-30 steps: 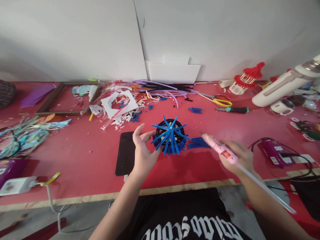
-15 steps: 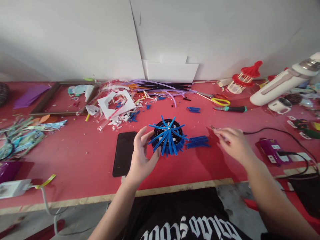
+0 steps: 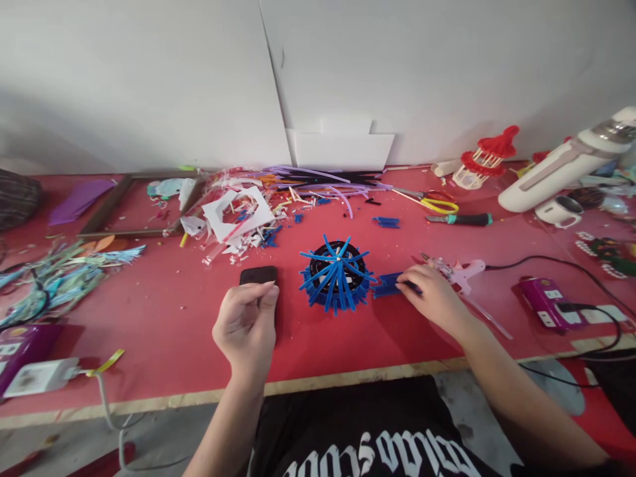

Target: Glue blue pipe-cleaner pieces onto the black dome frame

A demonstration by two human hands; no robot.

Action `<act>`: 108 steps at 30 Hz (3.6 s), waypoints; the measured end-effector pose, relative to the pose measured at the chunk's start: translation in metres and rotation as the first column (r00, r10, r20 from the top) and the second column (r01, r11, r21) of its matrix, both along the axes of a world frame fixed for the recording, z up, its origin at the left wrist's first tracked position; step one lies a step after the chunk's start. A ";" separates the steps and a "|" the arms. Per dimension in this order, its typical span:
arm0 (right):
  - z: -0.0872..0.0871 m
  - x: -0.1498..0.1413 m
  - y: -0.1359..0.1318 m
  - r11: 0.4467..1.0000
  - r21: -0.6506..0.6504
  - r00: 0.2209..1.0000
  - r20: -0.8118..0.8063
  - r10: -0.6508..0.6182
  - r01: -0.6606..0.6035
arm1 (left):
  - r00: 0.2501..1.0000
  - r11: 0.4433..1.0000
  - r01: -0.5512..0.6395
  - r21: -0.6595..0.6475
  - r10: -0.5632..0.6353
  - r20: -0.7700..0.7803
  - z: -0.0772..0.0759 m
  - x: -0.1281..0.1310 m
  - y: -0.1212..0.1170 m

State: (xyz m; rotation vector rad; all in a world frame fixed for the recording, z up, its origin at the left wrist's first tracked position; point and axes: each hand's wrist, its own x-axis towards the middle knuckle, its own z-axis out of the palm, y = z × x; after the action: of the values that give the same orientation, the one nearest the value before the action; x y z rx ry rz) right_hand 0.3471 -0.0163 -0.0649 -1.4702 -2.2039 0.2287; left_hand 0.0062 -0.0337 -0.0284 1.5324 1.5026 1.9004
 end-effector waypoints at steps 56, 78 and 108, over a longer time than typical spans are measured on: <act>0.072 -0.062 -0.040 0.741 -0.228 0.291 -0.956 -0.045 -0.631 | 0.550 0.701 0.685 -0.198 -0.676 -0.490 0.076 0.037 0.000; 0.088 -0.053 -0.027 0.788 -0.057 0.528 -0.772 0.354 -0.613 | 0.559 0.783 0.603 -0.153 -0.552 -0.619 0.076 0.015 0.014; 0.045 -0.081 -0.003 0.855 0.511 0.838 -0.423 0.345 -0.094 | 0.868 0.899 0.296 -0.322 -0.394 -0.302 0.046 0.052 0.010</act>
State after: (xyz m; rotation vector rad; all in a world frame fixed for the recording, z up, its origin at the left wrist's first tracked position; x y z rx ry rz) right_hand 0.2664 -0.0196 -0.0201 -0.7645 -1.8188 0.1181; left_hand 0.0587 -0.0239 0.0173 1.9369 1.4188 1.2060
